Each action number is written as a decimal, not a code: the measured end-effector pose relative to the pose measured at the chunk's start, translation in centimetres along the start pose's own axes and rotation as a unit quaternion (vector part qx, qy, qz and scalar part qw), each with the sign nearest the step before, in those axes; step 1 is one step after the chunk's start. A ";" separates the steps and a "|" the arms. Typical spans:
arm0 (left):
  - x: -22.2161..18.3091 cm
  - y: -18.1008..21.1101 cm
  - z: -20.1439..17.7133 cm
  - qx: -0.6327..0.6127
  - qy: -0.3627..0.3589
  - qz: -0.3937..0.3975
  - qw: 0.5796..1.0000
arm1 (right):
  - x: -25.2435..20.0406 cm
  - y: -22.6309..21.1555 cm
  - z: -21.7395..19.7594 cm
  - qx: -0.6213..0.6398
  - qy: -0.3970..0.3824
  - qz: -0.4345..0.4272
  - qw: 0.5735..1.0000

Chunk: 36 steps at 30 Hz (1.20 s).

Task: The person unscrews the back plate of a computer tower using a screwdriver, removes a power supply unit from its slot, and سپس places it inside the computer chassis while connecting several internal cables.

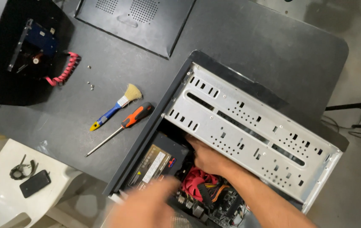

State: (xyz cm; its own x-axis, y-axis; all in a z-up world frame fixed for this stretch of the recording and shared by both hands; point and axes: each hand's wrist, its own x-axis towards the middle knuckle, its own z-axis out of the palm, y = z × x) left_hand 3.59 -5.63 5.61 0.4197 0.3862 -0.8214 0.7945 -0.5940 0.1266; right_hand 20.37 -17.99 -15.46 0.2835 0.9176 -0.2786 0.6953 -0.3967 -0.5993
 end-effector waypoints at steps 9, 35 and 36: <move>0.3 -4.2 -5.8 -0.091 0.423 0.309 0.847 | -2.7 -9.5 -9.2 0.130 -0.085 0.216 0.964; 7.4 -0.6 -2.9 0.306 0.400 0.443 0.742 | -2.8 -15.0 -1.9 -0.317 -0.256 0.091 0.909; 7.3 -0.4 -3.2 0.298 0.400 0.443 0.745 | -2.8 -14.2 -1.4 -0.320 -0.211 0.076 0.921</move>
State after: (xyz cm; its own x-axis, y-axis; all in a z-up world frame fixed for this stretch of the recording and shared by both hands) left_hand 7.78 -0.33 1.34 0.9801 -0.1888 0.0616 -0.1864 -0.9815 -0.0434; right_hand 10.60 -14.91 -5.11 0.2220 0.7082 -0.6702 0.9536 -0.3011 -0.0023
